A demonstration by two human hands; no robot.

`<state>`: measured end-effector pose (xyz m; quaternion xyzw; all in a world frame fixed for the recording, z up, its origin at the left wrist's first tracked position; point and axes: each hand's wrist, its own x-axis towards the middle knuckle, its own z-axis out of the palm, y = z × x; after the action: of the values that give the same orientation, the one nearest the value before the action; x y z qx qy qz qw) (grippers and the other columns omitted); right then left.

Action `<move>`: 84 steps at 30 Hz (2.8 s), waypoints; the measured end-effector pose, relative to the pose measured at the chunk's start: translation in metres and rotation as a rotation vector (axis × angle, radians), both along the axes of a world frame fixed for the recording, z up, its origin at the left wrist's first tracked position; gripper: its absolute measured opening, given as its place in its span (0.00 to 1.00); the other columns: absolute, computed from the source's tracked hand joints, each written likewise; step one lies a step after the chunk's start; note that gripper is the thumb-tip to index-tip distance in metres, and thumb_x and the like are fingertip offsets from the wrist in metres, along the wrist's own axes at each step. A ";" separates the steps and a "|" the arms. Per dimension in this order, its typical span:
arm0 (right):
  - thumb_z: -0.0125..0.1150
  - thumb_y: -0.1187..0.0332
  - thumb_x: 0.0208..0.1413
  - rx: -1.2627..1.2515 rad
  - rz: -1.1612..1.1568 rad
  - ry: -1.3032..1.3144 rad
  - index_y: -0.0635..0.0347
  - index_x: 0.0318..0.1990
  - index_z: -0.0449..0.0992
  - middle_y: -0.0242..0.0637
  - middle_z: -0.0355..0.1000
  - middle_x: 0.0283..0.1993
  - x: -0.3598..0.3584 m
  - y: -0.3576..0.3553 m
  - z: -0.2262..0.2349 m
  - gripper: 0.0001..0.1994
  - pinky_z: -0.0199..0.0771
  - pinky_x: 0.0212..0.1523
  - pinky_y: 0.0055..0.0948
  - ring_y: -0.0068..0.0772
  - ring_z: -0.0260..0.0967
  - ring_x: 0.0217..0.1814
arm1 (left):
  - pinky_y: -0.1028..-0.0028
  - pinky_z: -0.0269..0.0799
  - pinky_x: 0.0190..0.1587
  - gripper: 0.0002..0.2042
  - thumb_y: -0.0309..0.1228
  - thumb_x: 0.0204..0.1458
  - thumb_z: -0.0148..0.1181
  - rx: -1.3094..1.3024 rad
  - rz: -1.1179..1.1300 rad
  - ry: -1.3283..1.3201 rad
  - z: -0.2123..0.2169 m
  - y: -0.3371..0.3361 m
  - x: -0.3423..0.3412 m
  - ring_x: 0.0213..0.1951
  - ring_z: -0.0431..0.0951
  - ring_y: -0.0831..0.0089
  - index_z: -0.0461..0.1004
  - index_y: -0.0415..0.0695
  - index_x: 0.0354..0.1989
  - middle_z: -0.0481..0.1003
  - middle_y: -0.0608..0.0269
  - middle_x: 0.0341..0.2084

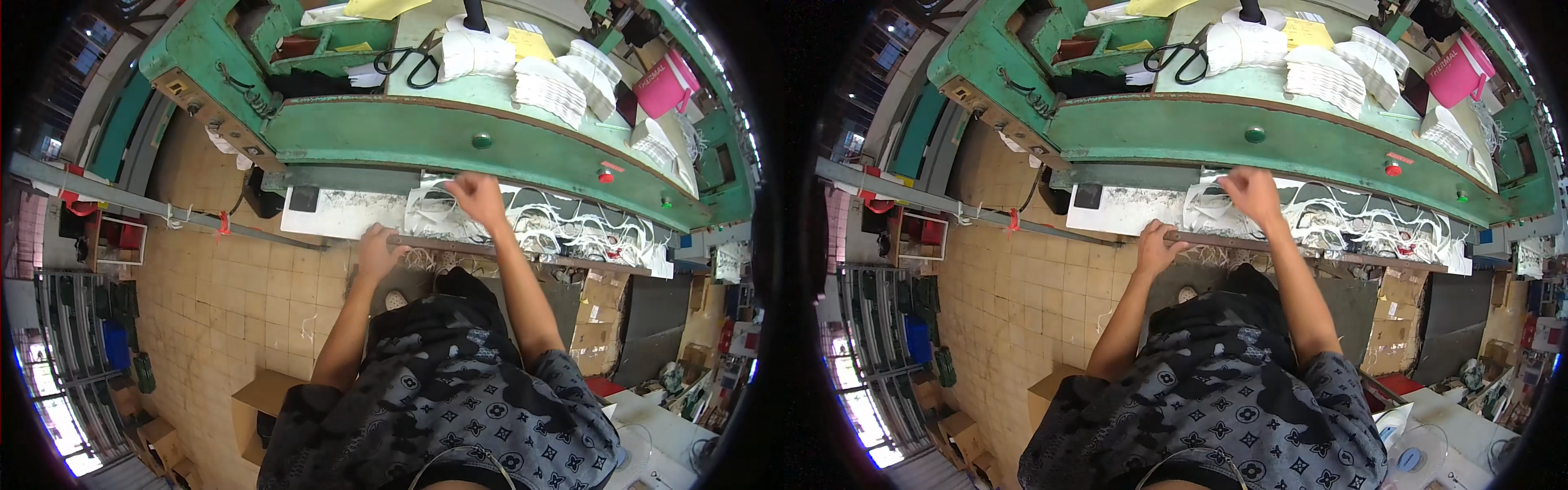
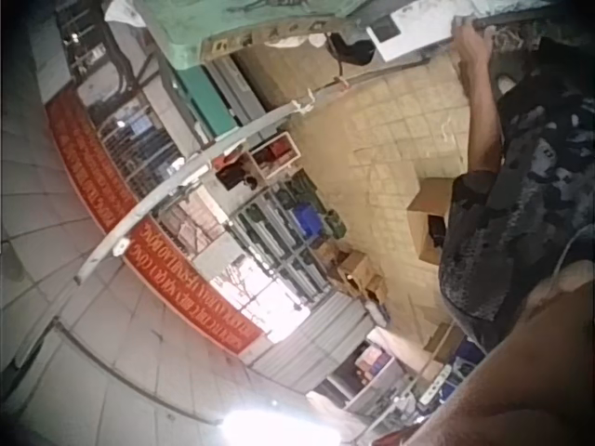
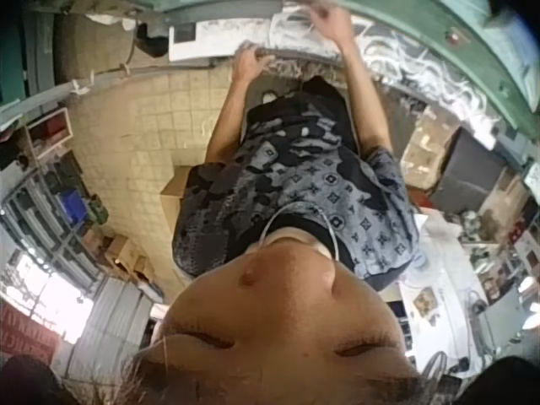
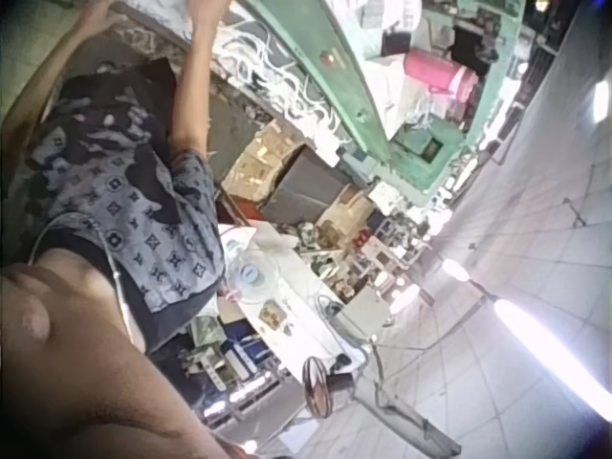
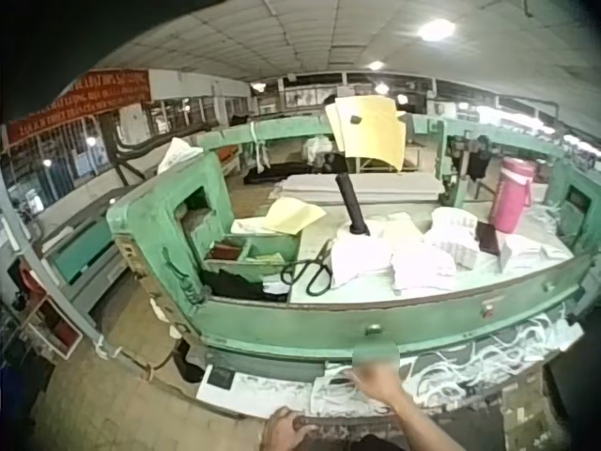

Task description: The person operates a hydraulic press machine to cut shapes from a stack of white fabric. They place a metal template on the fabric, press a button to activate the machine, and then remove the cut pieces. The person repeats this process multiple times, stacking the cut fabric pieces on the side of the machine.

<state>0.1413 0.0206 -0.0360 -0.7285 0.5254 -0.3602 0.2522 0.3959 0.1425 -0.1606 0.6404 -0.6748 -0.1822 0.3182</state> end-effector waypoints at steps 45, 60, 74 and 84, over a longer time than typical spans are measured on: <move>0.74 0.48 0.52 0.339 0.040 0.127 0.61 0.55 0.80 0.52 0.81 0.44 -0.107 0.115 -0.040 0.30 0.78 0.54 0.52 0.61 0.78 0.51 | 0.60 0.76 0.55 0.25 0.29 0.43 0.79 0.146 -0.586 -0.121 0.056 -0.226 -0.050 0.50 0.79 0.55 0.78 0.37 0.51 0.78 0.48 0.48; 0.70 0.52 0.58 0.582 -0.848 0.271 0.60 0.54 0.79 0.45 0.79 0.47 -0.128 0.318 0.043 0.24 0.73 0.57 0.50 0.52 0.77 0.54 | 0.55 0.74 0.59 0.38 0.39 0.34 0.83 0.283 -0.889 -0.409 0.015 -0.235 -0.130 0.54 0.77 0.48 0.76 0.37 0.57 0.75 0.49 0.50; 0.74 0.56 0.51 0.362 -0.847 0.075 0.61 0.51 0.79 0.47 0.80 0.46 -0.229 0.368 0.014 0.24 0.77 0.54 0.48 0.54 0.78 0.53 | 0.59 0.77 0.45 0.26 0.33 0.42 0.79 0.414 -0.731 -0.550 -0.002 -0.220 -0.161 0.39 0.83 0.57 0.79 0.30 0.48 0.83 0.45 0.40; 0.72 0.55 0.57 0.439 -1.402 0.015 0.61 0.48 0.78 0.43 0.79 0.43 -0.261 0.523 -0.020 0.20 0.74 0.56 0.47 0.49 0.78 0.54 | 0.59 0.79 0.42 0.27 0.29 0.41 0.79 0.280 -1.018 -0.530 0.035 -0.082 -0.305 0.38 0.82 0.57 0.77 0.31 0.50 0.82 0.45 0.42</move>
<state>-0.1200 0.5434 -0.0556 -0.1567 0.9297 -0.3182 0.0992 0.0908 0.0604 -0.1260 0.2958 -0.9232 -0.2330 -0.0764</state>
